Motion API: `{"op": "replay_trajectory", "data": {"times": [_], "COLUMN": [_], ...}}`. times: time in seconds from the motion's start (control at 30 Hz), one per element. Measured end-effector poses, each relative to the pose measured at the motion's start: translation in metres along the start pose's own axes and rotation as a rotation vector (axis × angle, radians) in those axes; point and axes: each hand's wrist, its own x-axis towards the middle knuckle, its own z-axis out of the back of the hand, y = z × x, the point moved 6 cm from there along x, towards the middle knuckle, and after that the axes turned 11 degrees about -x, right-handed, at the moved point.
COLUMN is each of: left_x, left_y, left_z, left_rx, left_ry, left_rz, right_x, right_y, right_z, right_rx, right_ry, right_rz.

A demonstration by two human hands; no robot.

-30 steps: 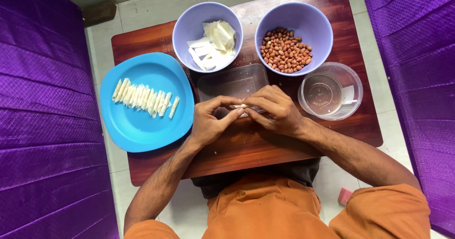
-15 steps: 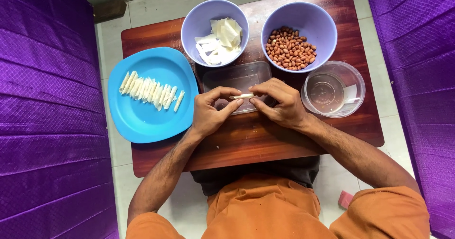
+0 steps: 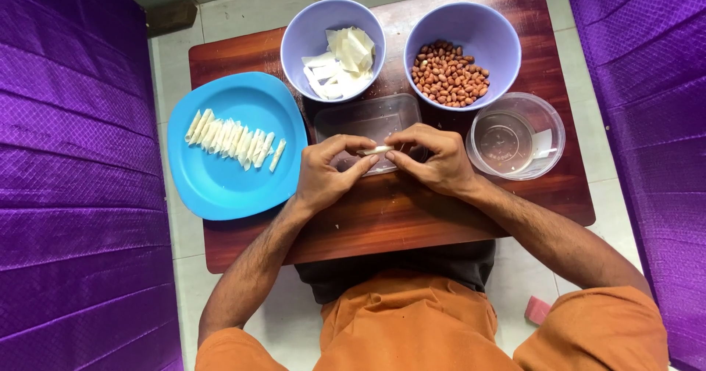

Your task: The person places peanuts onto a thin white sheet, rolls it into a cylinder, and places it on a blue plate. This process is repeated multiple times using ingredients from bowls on the table.

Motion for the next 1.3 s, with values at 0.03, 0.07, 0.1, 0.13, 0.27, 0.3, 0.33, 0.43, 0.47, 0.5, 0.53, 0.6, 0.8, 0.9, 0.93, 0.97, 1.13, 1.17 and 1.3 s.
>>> {"op": "replay_trajectory", "data": {"times": [0.03,0.07,0.1,0.13,0.27,0.3,0.33,0.43,0.47,0.5,0.53,0.6,0.8,0.9,0.93,0.97,1.13,1.17,1.3], "left_x": [-0.001,-0.003,-0.001,0.002,0.003,0.004,0.004,0.001,-0.003,-0.006,-0.01,-0.019,-0.044,-0.053,-0.056,-0.059,-0.069,-0.069,-0.069], "left_y": [-0.001,-0.004,-0.007,-0.009,-0.021,-0.024,-0.027,-0.035,-0.035,-0.036,-0.038,-0.039,-0.035,-0.03,-0.028,-0.025,-0.006,-0.003,0.003], "left_z": [-0.001,-0.002,-0.001,-0.001,-0.001,-0.001,0.003,0.011,0.016,0.021,0.026,0.04,0.082,0.102,0.106,0.111,0.125,0.127,0.131], "left_rx": [0.0,0.02,0.044,0.047,0.106,0.139,0.139,0.21,0.245,0.282,0.285,0.305,0.483,0.573,0.575,0.64,0.829,0.873,0.95], "left_ry": [0.0,0.012,0.025,0.025,0.069,0.081,0.078,0.107,0.114,0.12,0.114,0.056,-0.103,-0.152,-0.159,-0.182,-0.26,-0.275,-0.301], "left_rz": [0.002,-0.019,-0.046,-0.05,-0.125,-0.144,-0.144,-0.174,-0.181,-0.192,-0.192,-0.126,-0.126,-0.144,-0.14,-0.122,-0.085,-0.077,-0.037], "right_x": [-0.001,-0.001,0.002,0.005,0.008,0.01,0.011,0.016,0.017,0.02,0.022,0.025,0.05,0.062,0.066,0.069,0.08,0.082,0.087], "right_y": [0.002,0.004,0.006,0.006,0.013,0.015,0.016,0.019,0.021,0.024,0.023,0.024,0.045,0.044,0.041,0.04,0.029,0.026,0.022], "right_z": [0.0,-0.001,-0.002,-0.002,-0.004,-0.005,-0.006,-0.011,-0.013,-0.016,-0.022,-0.037,-0.091,-0.124,-0.134,-0.143,-0.18,-0.186,-0.195], "right_rx": [0.001,0.019,0.038,0.038,0.048,0.041,0.042,0.057,0.043,0.03,0.032,0.007,-0.125,-0.287,-0.282,-0.344,-0.472,-0.518,-0.614], "right_ry": [0.0,0.014,0.025,0.022,0.055,0.067,0.069,0.087,0.089,0.089,0.093,0.14,0.256,0.238,0.244,0.225,0.207,0.189,0.203], "right_rz": [-0.002,-0.008,-0.008,-0.003,0.004,0.006,0.007,0.023,0.033,0.048,0.053,0.112,0.344,0.463,0.467,0.524,0.645,0.671,0.704]}}
